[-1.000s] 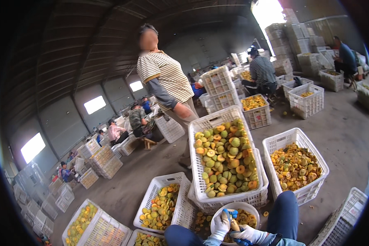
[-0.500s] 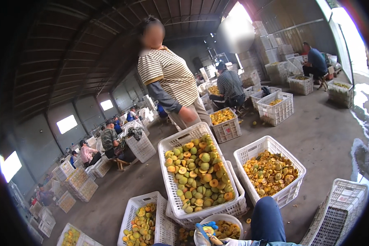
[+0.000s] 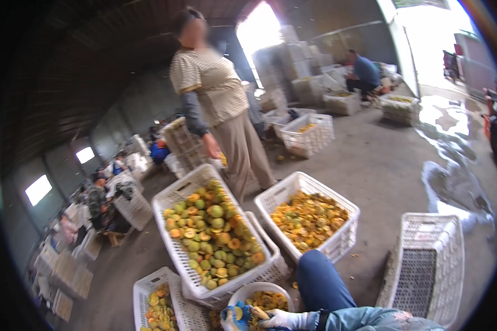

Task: Manually pitting and slicing apricots using a hand tool in an industrial food processing facility.

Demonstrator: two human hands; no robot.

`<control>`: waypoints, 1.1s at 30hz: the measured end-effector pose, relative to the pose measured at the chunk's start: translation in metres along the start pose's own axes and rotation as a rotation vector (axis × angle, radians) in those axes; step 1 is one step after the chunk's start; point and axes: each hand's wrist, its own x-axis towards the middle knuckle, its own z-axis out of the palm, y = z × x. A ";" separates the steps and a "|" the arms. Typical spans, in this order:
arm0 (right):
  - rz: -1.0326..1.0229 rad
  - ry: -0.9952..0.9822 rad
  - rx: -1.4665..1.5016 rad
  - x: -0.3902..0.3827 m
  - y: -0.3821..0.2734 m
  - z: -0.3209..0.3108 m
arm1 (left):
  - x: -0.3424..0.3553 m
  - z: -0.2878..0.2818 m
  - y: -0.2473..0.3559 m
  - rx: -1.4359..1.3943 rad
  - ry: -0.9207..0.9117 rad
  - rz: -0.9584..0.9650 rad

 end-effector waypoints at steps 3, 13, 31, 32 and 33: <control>0.065 0.071 -0.197 0.020 0.030 -0.022 | -0.049 0.081 0.024 0.060 0.012 -0.106; 0.034 0.291 -0.785 0.015 0.012 -0.011 | 0.016 0.059 -0.024 0.155 -0.137 0.206; 0.075 0.195 -1.039 0.042 0.030 -0.021 | 0.001 0.062 -0.030 0.120 -0.011 0.123; 0.079 0.192 -1.037 0.042 0.031 -0.023 | 0.003 0.058 -0.031 0.104 -0.001 0.120; 0.066 0.163 -1.013 0.043 0.032 -0.026 | 0.004 0.056 -0.031 0.102 0.003 0.118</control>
